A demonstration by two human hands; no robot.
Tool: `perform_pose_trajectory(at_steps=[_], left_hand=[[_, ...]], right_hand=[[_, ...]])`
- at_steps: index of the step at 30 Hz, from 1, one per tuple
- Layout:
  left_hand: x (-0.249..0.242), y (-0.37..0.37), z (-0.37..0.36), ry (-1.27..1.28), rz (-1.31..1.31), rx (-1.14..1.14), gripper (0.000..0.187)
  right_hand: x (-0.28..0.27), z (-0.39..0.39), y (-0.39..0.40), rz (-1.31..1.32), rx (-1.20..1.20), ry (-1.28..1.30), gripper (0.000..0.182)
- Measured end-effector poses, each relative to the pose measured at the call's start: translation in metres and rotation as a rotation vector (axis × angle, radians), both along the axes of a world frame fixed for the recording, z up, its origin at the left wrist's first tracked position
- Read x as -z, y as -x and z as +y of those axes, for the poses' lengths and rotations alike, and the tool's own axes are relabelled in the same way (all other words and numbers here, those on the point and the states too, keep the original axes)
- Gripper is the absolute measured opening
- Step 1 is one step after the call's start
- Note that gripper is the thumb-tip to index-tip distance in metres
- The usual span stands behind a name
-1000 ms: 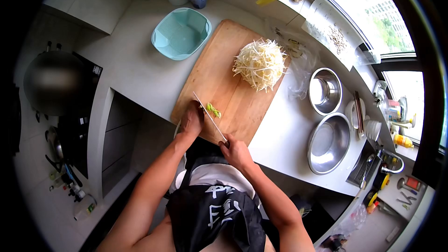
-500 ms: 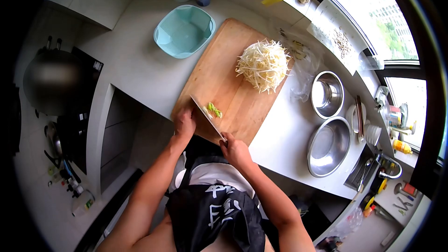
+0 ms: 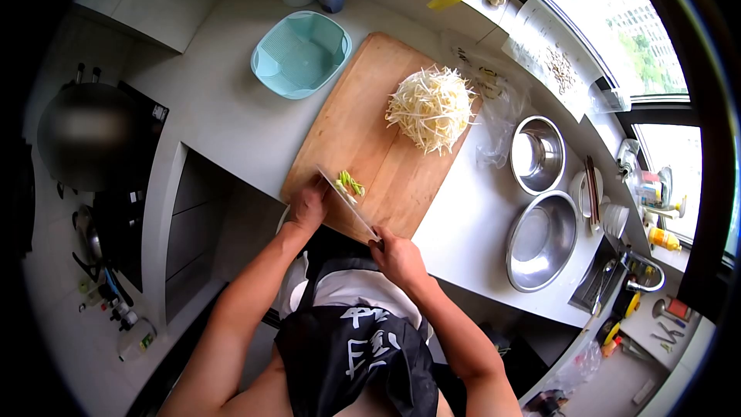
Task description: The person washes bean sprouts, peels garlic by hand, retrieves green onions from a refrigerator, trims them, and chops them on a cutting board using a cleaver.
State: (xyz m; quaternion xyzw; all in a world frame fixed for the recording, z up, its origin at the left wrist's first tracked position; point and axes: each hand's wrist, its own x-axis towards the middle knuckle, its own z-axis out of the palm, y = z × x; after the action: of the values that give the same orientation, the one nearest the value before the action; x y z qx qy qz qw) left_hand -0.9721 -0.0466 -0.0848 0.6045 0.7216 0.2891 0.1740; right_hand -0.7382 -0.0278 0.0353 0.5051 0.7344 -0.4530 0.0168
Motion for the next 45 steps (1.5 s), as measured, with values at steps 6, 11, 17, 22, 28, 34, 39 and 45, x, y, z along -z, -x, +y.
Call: perform_pose_trajectory(at_steps=[6,11,17,22,28,34,39,45], left_hand=[[0.004,0.001,0.000,-0.019,0.042,0.018,0.030],[0.015,0.000,-0.008,0.041,0.126,0.006,0.034],[0.017,0.003,-0.003,-0.088,0.050,0.019,0.019],[0.019,-0.001,-0.004,-0.044,0.020,-0.016,0.010],[0.022,0.001,-0.005,-0.042,-0.013,-0.012,0.014],[0.015,0.000,-0.005,-0.110,-0.033,-0.008,0.019],[0.007,0.001,-0.005,-0.006,0.037,-0.008,0.020],[0.002,-0.009,-0.003,-0.022,-0.050,-0.165,0.014]], right_hand=[[0.004,-0.001,0.000,-0.013,0.025,0.067,0.030],[0.026,-0.005,0.010,0.016,0.054,0.018,0.030],[0.018,0.006,0.020,0.022,0.075,0.035,0.029],[-0.002,0.006,0.016,0.020,0.057,0.027,0.031],[-0.014,0.017,0.002,-0.052,-0.058,0.053,0.032],[0.016,0.014,0.011,-0.034,-0.046,0.012,0.029],[0.016,0.015,0.013,-0.032,-0.011,0.036,0.030],[0.000,0.020,0.012,-0.040,0.010,0.072,0.035]])
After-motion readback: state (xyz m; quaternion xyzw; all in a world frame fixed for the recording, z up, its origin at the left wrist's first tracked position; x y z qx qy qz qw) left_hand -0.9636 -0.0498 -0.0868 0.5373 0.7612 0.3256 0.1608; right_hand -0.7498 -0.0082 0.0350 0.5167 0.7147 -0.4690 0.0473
